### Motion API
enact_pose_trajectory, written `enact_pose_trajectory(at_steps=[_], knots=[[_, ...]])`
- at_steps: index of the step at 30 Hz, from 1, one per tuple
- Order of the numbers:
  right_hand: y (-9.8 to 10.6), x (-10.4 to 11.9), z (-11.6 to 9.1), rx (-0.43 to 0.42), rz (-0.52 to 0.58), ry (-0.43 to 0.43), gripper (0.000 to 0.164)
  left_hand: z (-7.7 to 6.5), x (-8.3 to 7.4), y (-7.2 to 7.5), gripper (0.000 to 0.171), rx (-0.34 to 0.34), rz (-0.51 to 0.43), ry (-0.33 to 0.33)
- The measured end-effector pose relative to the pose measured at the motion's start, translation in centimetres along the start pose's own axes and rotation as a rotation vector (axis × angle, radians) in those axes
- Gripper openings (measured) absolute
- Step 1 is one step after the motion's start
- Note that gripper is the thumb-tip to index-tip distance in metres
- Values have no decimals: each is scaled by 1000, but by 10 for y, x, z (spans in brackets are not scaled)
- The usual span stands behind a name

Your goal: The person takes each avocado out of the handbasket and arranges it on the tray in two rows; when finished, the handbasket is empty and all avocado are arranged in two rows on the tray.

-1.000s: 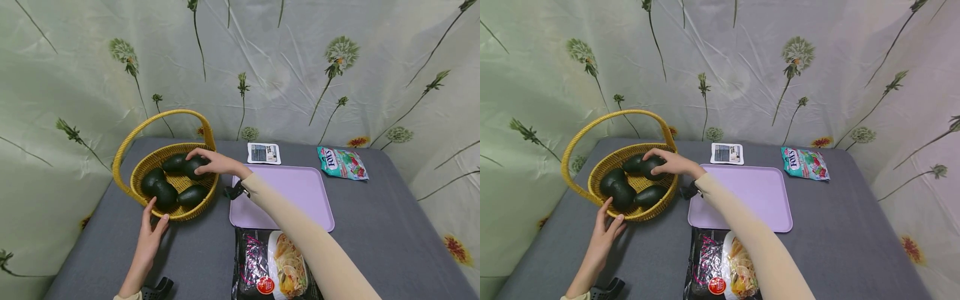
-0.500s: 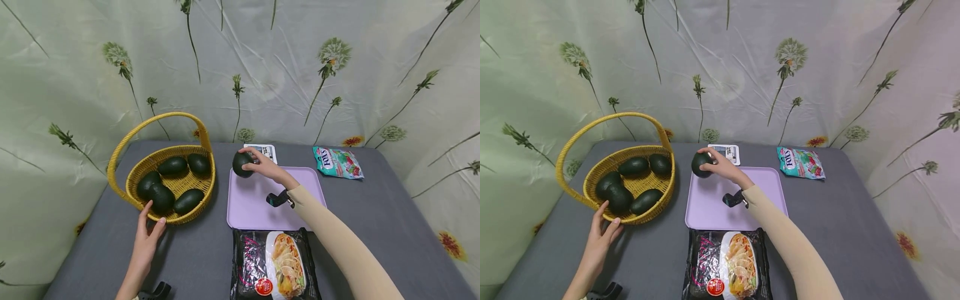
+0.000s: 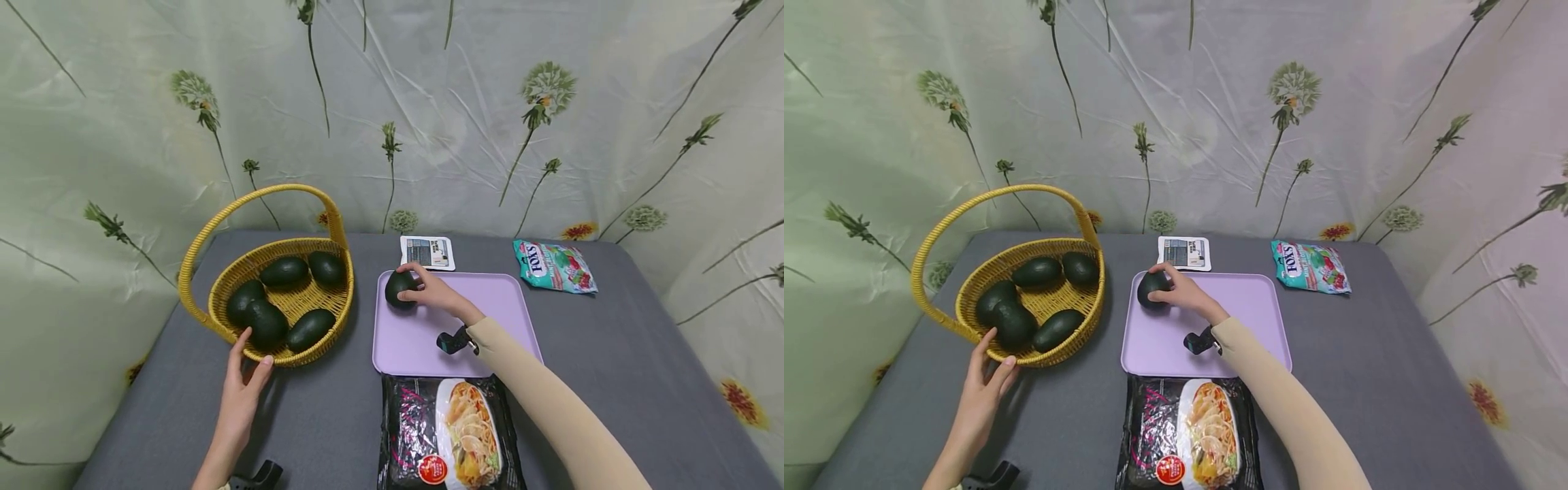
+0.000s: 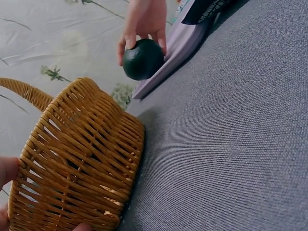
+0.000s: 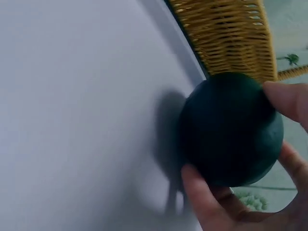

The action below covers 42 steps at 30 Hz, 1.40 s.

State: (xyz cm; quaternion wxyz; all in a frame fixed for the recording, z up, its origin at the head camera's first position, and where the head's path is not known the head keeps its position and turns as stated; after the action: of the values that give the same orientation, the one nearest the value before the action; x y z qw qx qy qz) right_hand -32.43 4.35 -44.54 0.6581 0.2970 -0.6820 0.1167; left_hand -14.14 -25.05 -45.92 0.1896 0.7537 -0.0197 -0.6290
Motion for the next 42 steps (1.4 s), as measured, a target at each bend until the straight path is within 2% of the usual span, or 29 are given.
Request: enact_pose_trajectory(at_steps=[4,11,20,25,29,34,42], knots=[[-2,2,-1,17,-16,-22,54,0,-1,-1,68,5,-16,-11],[-1,3,-3,53,41,-9,53,1,0,0,68,2,-29,-14],[9,8,-6,5,41,33,50,3,2,0,69,-4,-6,-22],[20,21,-5,-61,23,89,48,3,3,0,69,-5,-7,-15],[23,36,-2,-84,64,157,45,3,4,0,69,-3,-10,-15],[9,58,5,-18,108,225,43,3,4,0,68,-6,-12,-17],[-41,90,17,168,77,325,40,1,3,-1,67,-11,-37,-30]])
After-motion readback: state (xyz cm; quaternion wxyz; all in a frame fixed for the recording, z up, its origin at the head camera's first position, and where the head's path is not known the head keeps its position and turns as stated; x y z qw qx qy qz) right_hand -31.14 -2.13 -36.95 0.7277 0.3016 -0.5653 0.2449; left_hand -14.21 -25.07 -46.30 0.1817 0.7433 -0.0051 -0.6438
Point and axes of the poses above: each hand's wrist, its own z-axis towards the middle knuckle, its own y-axis out of the back of the hand, x = y × z, the point moved 10 cm from there along z, towards the middle knuckle, and after that the axes turned 11 degrees about z, right-handed, at the moved point
